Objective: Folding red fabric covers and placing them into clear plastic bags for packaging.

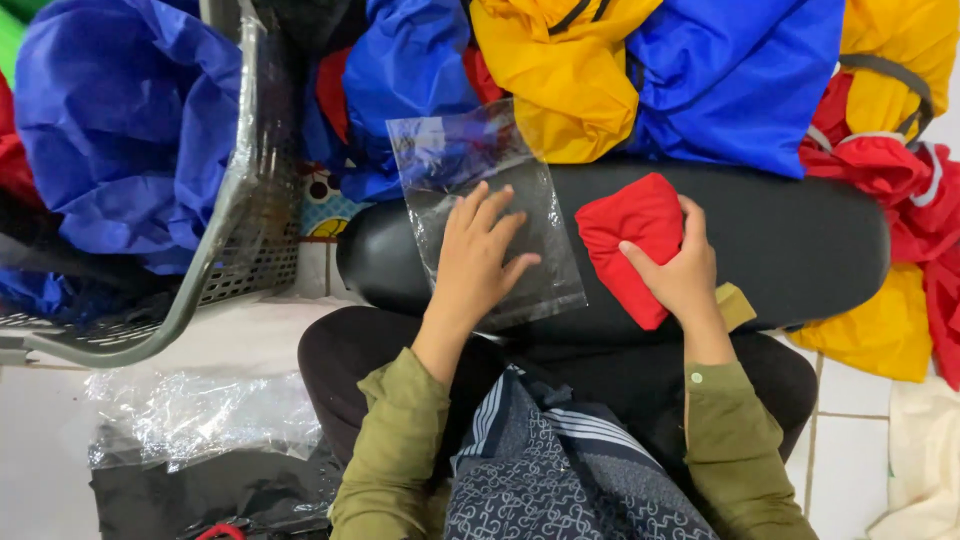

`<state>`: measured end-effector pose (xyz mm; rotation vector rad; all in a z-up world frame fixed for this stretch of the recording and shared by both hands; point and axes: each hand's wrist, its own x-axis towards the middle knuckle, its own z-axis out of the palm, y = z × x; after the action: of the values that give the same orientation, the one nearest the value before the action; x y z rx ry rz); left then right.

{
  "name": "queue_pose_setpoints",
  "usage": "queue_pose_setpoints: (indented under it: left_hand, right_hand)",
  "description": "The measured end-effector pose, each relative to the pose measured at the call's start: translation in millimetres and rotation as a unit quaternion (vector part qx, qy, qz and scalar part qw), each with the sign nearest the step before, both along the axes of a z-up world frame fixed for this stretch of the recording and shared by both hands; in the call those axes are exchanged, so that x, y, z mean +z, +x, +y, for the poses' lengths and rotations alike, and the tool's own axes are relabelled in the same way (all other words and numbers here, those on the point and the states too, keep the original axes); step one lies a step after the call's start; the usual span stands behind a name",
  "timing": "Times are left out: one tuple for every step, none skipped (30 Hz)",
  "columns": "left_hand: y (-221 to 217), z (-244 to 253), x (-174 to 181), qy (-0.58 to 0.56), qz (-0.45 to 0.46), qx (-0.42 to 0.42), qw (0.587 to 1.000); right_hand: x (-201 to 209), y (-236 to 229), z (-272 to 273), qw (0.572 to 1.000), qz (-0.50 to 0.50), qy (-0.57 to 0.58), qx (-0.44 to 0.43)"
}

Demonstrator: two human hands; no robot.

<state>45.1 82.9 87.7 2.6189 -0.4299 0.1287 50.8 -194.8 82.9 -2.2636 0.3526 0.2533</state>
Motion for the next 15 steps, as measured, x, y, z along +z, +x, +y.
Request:
queue_pose_setpoints:
  left_hand:
    - [-3,1,-6,-0.001,0.007,-0.004,1.0]
    - [-7,3,-12,0.034,0.07,-0.03,0.997]
    - [-11,6,-18,0.069,0.13,-0.054,0.988]
    - [-10,5,-37,0.068,0.135,-0.057,0.987]
    - [-10,5,-57,0.101,0.151,-0.068,0.981]
    - [-12,6,-75,0.133,0.166,-0.08,0.974]
    - [-10,7,-75,0.133,0.167,-0.078,0.974]
    - [-8,8,-73,0.11,0.19,-0.071,0.973]
    - [-4,9,-72,0.088,0.209,-0.062,0.972]
    - [-4,10,-70,0.089,0.207,-0.06,0.972]
    - [-4,11,-68,0.067,0.206,-0.052,0.975]
    - [-4,12,-67,0.045,0.205,-0.045,0.977]
    - [-2,11,-53,0.045,0.206,-0.045,0.976]
    - [-1,9,-39,0.02,0.213,-0.046,0.976]
    - [1,9,-26,-0.004,0.221,-0.045,0.974]
  right_hand:
    - [6,1,3,1.0,0.007,-0.001,-0.004]
    - [13,2,6,1.0,0.014,-0.001,-0.003]
    - [20,4,10,1.0,0.018,0.0,0.001]
    - [20,4,10,1.0,0.023,-0.001,-0.001]
    - [20,5,10,1.0,0.025,-0.004,0.003]
    - [21,6,11,1.0,0.028,-0.007,0.007]
    - [20,5,11,1.0,0.029,-0.007,0.008]
    - [19,4,11,0.999,0.035,-0.012,0.006]
    - [19,5,12,0.999,0.037,-0.018,0.003]
    - [18,5,11,0.999,0.035,-0.017,0.005]
    - [16,4,10,0.999,0.032,-0.016,0.005]
    - [13,4,8,0.999,0.03,-0.015,0.005]
    - [11,3,7,0.999,0.031,-0.015,0.005]
    - [9,3,6,1.0,0.013,-0.014,0.007]
    - [6,2,6,1.0,-0.004,-0.013,0.009]
